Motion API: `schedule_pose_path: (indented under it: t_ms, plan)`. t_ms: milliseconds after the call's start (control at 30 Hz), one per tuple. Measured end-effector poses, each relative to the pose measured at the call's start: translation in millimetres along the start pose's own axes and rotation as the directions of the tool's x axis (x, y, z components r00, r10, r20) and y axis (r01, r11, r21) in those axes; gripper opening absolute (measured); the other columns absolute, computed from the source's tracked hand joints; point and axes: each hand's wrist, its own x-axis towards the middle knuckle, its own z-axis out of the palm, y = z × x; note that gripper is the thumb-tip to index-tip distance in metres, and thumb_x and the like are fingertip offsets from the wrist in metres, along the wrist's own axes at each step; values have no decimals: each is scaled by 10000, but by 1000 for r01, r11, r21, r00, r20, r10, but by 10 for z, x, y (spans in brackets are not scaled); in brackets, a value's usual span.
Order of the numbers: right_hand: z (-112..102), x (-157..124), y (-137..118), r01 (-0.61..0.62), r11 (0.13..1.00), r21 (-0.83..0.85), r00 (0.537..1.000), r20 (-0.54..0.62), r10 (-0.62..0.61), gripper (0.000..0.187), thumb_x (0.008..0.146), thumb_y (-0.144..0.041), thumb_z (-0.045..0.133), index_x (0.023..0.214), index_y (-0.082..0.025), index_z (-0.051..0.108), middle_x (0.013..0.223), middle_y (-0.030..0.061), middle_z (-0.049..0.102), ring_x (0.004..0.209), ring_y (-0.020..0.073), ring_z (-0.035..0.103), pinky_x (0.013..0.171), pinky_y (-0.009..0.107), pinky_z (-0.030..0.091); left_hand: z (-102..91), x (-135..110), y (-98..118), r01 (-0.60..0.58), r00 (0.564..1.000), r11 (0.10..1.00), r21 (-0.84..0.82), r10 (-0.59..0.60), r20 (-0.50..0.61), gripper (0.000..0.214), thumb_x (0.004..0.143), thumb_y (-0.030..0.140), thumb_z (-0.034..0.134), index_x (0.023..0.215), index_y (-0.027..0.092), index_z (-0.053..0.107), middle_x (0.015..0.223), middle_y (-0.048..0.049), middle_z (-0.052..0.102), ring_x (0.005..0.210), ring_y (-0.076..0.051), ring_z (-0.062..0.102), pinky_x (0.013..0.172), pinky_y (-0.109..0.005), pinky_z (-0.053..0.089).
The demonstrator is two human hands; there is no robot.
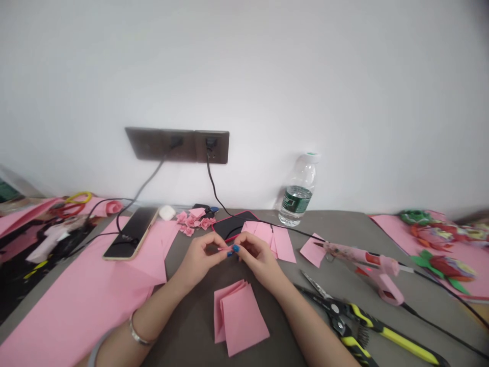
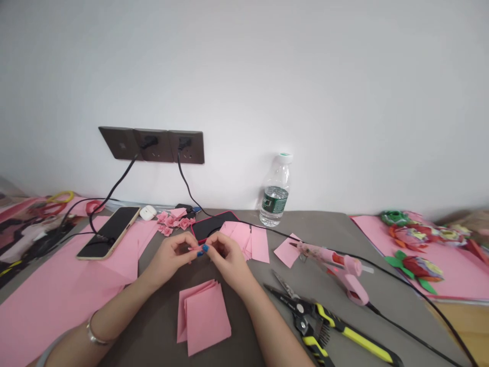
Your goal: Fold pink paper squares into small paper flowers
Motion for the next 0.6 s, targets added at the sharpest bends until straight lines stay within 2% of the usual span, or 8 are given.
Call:
schedule_pose_path:
  t_ms: [133,367,500,600]
  plan:
    - [-30,5,-28,-54,998,24,998,22,54,322,816,-494,646,754,-191,555,668,-33,476,600,125,417,567,248,319,-17,-6,-15,-55,998,995,84,54,9,145,754,255,719,675,154,652,680,5,576,642,-137,520,592,-237,392]
    - [-112,-12,-152,-204,975,87,961,206,183,315,808,-472,670,754,-193,535,703,-33,483,632,121,398,580,229,308,14,-40,37,-133,988,986,95,125,92,91,780,212,681,722,167,627,727,0,578,678,-143,538,625,-237,409]
    - [-118,-32,-161,-183,973,142,964,218,150,316,810,-469,683,781,-207,509,737,-30,500,646,122,425,581,226,325,13,-46,65,-192,977,974,122,179,112,61,779,186,676,733,170,638,730,-6,591,690,-150,560,658,-251,422]
    - [-102,-33,-120,-129,983,129,980,167,107,330,800,-488,690,767,-202,529,706,-34,495,624,122,430,577,233,335,6,-43,67,-200,977,971,128,188,103,71,777,195,680,725,173,638,724,-10,607,685,-153,563,657,-252,424]
